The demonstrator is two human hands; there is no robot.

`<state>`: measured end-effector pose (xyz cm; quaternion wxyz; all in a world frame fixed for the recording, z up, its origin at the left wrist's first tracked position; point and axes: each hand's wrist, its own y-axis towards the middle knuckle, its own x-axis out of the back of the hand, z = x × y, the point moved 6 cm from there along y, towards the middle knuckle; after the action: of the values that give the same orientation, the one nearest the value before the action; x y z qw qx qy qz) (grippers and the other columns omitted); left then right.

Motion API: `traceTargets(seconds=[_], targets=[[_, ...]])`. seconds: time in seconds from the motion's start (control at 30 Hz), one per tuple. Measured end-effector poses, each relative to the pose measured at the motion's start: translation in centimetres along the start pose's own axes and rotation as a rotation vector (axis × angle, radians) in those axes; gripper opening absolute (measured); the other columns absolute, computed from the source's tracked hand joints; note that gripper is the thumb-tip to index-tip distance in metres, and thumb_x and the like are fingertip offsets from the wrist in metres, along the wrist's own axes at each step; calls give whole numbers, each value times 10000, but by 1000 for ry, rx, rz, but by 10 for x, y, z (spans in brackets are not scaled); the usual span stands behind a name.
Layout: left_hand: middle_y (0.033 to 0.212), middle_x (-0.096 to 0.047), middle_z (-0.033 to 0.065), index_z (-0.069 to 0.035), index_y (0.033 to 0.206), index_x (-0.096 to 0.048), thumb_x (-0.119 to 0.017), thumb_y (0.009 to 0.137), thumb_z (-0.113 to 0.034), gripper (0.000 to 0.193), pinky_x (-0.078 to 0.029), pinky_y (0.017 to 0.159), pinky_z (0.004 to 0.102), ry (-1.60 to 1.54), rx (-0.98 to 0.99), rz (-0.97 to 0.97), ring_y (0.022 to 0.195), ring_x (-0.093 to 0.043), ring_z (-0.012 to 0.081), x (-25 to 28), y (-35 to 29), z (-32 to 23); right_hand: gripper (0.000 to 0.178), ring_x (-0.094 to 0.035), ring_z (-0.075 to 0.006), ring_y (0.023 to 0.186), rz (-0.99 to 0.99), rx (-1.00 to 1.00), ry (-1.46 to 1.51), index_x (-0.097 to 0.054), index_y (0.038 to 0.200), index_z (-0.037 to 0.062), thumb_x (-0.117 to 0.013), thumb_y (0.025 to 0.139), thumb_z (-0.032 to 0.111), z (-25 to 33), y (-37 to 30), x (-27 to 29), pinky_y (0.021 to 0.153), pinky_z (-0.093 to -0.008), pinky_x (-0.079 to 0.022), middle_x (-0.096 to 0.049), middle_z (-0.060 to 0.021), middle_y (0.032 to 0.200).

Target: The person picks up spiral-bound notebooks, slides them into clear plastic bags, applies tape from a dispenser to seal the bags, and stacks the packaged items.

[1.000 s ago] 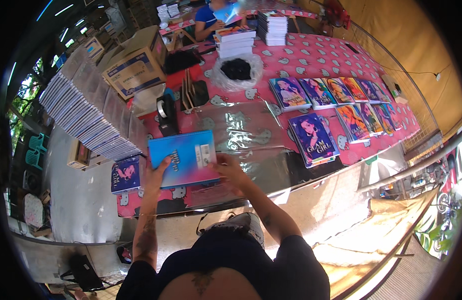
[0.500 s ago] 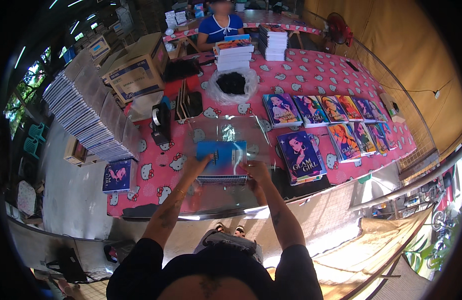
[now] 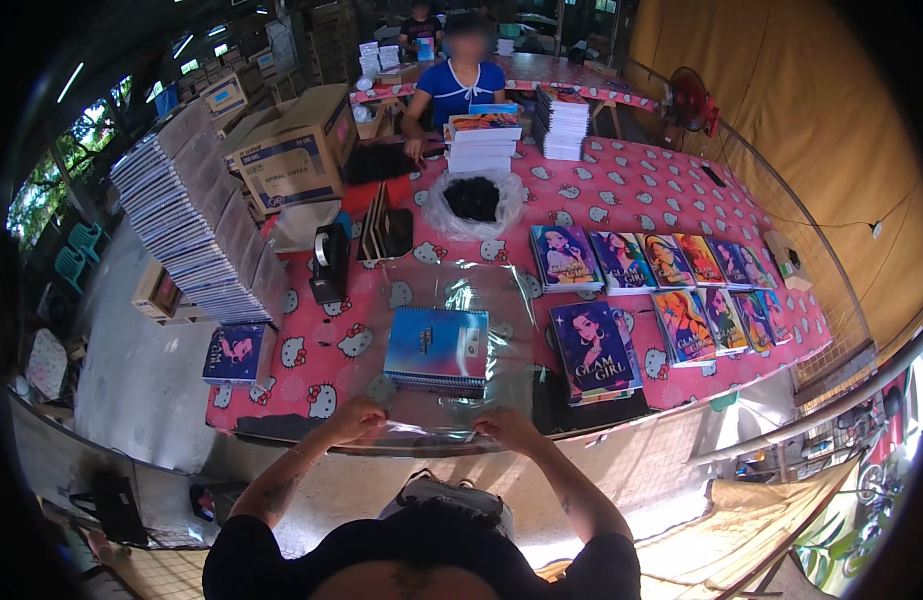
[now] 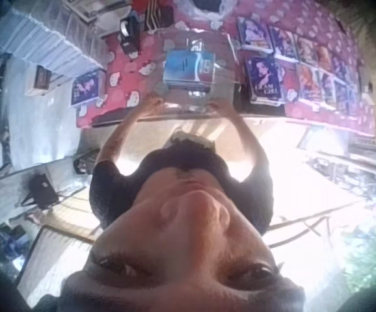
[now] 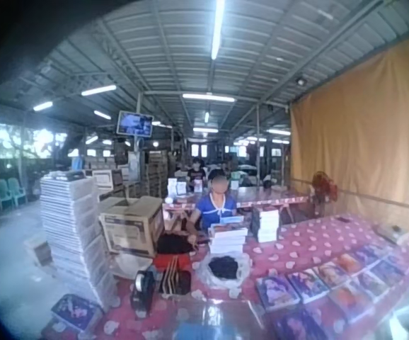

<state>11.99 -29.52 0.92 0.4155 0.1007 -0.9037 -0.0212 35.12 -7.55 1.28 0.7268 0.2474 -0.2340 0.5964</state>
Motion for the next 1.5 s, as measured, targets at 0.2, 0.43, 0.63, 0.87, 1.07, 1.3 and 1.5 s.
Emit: traceTargets(seconds=[0.2,0.43,0.63,0.87,1.07,1.3,1.5], targets=[[868,-693,93,-59,943,-694,-682,890,-151,107,-516,738,380,104,-69,81,804,-656,277,7,1,-30,129,-677,-303,838,-137,38,-146,-654,972,91,-647,880,182,13,1,-1,728,-426,-540,-699,-105,867],[850,-684,104,-87,1006,-663,-674,892,-195,158,-522,755,398,4,356,-190,826,-659,289,3,-8,-11,146,-665,-307,866,-164,-285,-129,-643,948,90,-642,904,230,16,10,-3,749,-420,-526,-679,-122,853],[829,-654,82,-127,1045,-672,-648,918,-241,172,-530,655,423,293,-36,-251,766,-652,306,9,-13,-47,196,-668,-305,879,-203,12,-396,-631,999,118,-671,885,274,46,4,-3,743,-425,-528,-646,-109,849],[814,-636,106,-92,981,-681,-706,873,-226,174,-531,661,412,194,113,-391,751,-648,308,13,-20,-23,328,-644,-327,952,-26,-110,-358,-620,1096,142,-716,827,303,43,2,12,783,-463,-546,-623,-109,989],[901,-688,105,-64,969,-683,-736,850,-268,242,-543,738,357,136,9,-238,813,-682,284,43,10,-55,314,-665,-304,848,-143,6,-652,-650,1011,128,-731,817,361,53,-1,23,755,-430,-549,-636,-100,923],[904,-729,49,-29,1003,-697,-722,888,-228,232,-520,794,297,-436,369,-350,929,-666,118,99,54,56,223,-698,-241,894,-310,-268,48,-701,1013,41,-710,842,183,-15,23,124,773,-330,-538,-711,-94,921],[956,-693,94,-35,1046,-626,-619,913,-185,201,-522,818,346,-1015,607,-273,865,-682,199,51,97,83,254,-685,-206,905,-380,-530,885,-635,1096,2,-628,944,206,-87,41,93,809,-322,-557,-693,-93,989]])
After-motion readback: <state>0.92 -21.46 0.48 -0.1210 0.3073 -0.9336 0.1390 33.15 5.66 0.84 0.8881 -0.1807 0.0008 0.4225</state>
